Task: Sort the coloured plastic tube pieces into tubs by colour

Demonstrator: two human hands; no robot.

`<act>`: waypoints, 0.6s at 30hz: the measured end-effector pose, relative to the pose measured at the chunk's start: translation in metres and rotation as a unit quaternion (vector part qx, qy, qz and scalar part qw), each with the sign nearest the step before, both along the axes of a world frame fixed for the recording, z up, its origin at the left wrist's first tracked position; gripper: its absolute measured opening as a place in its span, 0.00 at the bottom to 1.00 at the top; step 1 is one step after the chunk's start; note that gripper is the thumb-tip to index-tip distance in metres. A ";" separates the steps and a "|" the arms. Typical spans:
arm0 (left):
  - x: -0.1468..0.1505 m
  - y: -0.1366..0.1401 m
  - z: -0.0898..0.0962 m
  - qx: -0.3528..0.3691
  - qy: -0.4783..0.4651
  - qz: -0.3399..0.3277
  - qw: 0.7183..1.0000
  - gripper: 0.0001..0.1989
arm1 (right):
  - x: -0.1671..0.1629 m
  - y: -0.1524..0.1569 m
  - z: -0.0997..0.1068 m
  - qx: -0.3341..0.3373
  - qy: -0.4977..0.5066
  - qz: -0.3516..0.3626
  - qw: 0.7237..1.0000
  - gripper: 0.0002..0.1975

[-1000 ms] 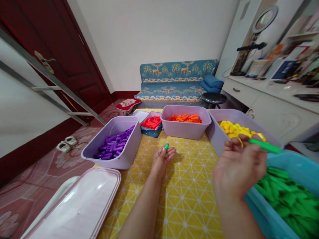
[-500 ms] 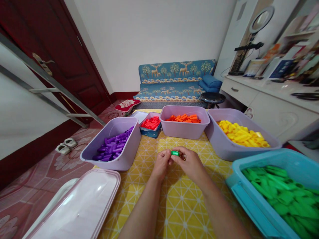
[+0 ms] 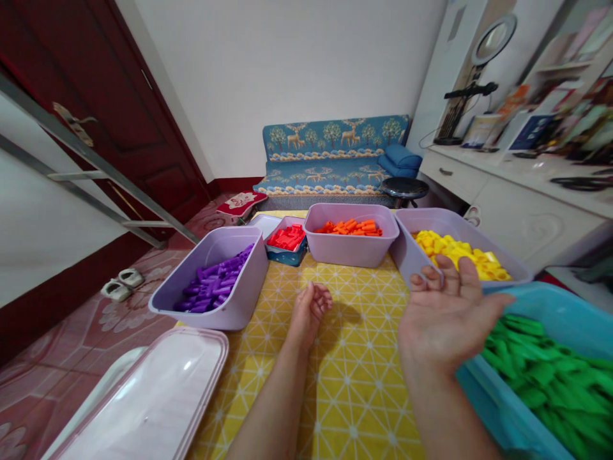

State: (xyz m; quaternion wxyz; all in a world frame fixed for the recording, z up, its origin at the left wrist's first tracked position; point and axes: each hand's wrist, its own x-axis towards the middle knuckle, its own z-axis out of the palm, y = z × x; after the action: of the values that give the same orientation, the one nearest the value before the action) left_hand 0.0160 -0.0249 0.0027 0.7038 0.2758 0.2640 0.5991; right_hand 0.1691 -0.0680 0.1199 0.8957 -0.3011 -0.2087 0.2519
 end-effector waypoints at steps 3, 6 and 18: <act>-0.004 -0.002 0.007 -0.025 -0.118 -0.070 0.990 0.30 | -0.011 0.002 -0.006 -0.026 -0.007 0.049 0.998 0.26; -0.008 -0.003 0.013 -0.024 -0.218 -0.096 0.971 0.39 | -0.022 -0.001 -0.008 -0.024 -0.016 0.071 0.997 0.26; 0.009 -0.011 0.024 0.024 -0.015 0.074 0.997 0.31 | -0.050 0.004 -0.049 -0.144 -0.232 0.025 0.962 0.26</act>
State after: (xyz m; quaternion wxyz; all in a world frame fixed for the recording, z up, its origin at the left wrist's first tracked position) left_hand 0.0249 -0.0360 0.0268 0.6549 0.2631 0.2586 0.6596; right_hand 0.1188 -0.0636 0.0706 0.7634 -0.4714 -0.3801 0.2250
